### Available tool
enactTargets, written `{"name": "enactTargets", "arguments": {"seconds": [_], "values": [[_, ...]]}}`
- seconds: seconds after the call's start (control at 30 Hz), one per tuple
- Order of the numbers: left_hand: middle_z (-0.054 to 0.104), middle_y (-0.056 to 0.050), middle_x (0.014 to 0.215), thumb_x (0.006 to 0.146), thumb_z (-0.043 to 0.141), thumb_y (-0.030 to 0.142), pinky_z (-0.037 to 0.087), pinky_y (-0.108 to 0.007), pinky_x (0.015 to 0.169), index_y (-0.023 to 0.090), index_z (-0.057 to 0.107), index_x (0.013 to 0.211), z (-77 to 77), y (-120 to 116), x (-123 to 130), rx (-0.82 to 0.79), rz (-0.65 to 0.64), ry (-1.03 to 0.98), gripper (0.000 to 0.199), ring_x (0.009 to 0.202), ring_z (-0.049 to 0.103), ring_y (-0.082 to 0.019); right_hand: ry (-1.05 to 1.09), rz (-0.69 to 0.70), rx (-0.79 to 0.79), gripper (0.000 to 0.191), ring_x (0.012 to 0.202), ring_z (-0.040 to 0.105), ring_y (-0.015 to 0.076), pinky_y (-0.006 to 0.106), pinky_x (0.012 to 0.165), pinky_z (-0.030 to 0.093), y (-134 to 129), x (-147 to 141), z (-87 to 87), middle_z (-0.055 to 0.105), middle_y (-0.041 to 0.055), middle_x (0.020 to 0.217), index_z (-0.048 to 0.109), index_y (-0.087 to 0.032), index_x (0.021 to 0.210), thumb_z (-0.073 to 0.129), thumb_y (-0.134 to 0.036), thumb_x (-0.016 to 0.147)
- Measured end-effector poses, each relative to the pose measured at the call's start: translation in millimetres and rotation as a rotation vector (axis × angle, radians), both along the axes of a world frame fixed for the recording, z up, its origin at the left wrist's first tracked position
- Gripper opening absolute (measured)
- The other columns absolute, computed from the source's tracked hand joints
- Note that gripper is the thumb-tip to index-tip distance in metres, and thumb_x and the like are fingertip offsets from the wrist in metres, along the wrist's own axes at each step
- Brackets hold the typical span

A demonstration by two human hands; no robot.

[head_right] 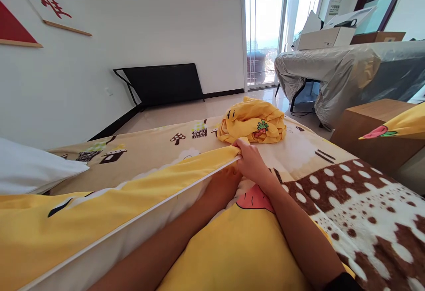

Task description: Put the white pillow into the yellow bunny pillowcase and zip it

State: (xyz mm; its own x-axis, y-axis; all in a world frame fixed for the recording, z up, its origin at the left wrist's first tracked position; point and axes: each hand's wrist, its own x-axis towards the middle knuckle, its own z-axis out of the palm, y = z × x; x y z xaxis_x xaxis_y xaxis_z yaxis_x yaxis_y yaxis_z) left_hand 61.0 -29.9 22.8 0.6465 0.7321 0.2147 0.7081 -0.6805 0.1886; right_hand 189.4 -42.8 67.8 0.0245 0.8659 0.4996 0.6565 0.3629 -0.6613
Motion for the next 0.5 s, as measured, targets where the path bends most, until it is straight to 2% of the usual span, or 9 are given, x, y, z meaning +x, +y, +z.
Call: {"name": "enactTargets", "arguments": {"seconds": [0.1, 0.17, 0.27, 0.33, 0.4, 0.5], "values": [[0.046, -0.019, 0.14, 0.087, 0.035, 0.006, 0.029, -0.05, 0.11, 0.01, 0.049, 0.126, 2.6, -6, 0, 0.026, -0.051, 0.041, 0.042, 0.134, 0.038, -0.031, 0.025, 0.074, -0.048, 0.028, 0.068, 0.052, 0.0138, 0.021, 0.06, 0.036, -1, 3, 1.7, 0.063, -0.0013, 0.076, 0.057, -0.018, 0.08, 0.047, -0.009, 0.055], [0.044, -0.02, 0.141, 0.087, 0.036, 0.006, 0.028, -0.051, 0.111, 0.009, 0.052, 0.123, 2.0, -4, -2, 0.022, -0.107, 0.061, 0.04, 0.135, 0.035, -0.032, 0.012, 0.061, -0.059, 0.036, 0.067, 0.052, 0.0133, 0.021, 0.06, 0.036, -3, 4, 3.0, 0.063, -0.002, 0.075, 0.061, -0.018, 0.084, 0.047, -0.006, 0.052], [0.058, -0.014, 0.127, 0.085, 0.043, 0.009, 0.035, -0.047, 0.107, 0.015, 0.061, 0.109, -0.2, 2, -5, -0.012, -0.175, 0.052, 0.03, 0.126, 0.048, -0.028, -0.093, -0.079, -0.032, 0.053, 0.067, 0.053, 0.014, 0.022, 0.062, 0.036, -5, 2, 2.6, 0.063, -0.0005, 0.075, 0.065, -0.017, 0.096, 0.043, -0.001, 0.051], [0.065, -0.01, 0.115, 0.085, 0.045, 0.012, 0.039, -0.043, 0.104, 0.018, 0.062, 0.103, 0.4, 5, -5, -0.031, -0.175, 0.007, 0.026, 0.117, 0.055, -0.024, -0.178, -0.171, -0.005, 0.057, 0.073, 0.055, 0.0161, 0.023, 0.066, 0.037, -6, -1, 1.1, 0.065, 0.0034, 0.081, 0.065, -0.015, 0.101, 0.042, 0.001, 0.052], [0.067, -0.009, 0.111, 0.086, 0.044, 0.015, 0.039, -0.041, 0.104, 0.019, 0.062, 0.102, 3.1, 7, -4, -0.042, -0.148, -0.062, 0.025, 0.113, 0.057, -0.023, -0.261, -0.229, -0.014, 0.05, 0.078, 0.057, 0.0179, 0.025, 0.068, 0.037, -7, -2, -0.2, 0.066, 0.0065, 0.086, 0.066, -0.014, 0.097, 0.043, 0.001, 0.055], [0.064, -0.009, 0.118, 0.089, 0.038, 0.02, 0.036, -0.04, 0.107, 0.019, 0.058, 0.112, 7.1, 10, -3, -0.055, -0.065, -0.203, 0.031, 0.117, 0.054, -0.022, -0.329, -0.3, -0.021, 0.036, 0.08, 0.056, 0.019, 0.025, 0.063, 0.035, -8, -3, -0.2, 0.064, 0.0068, 0.086, 0.068, -0.018, 0.084, 0.045, -0.003, 0.061]]}}
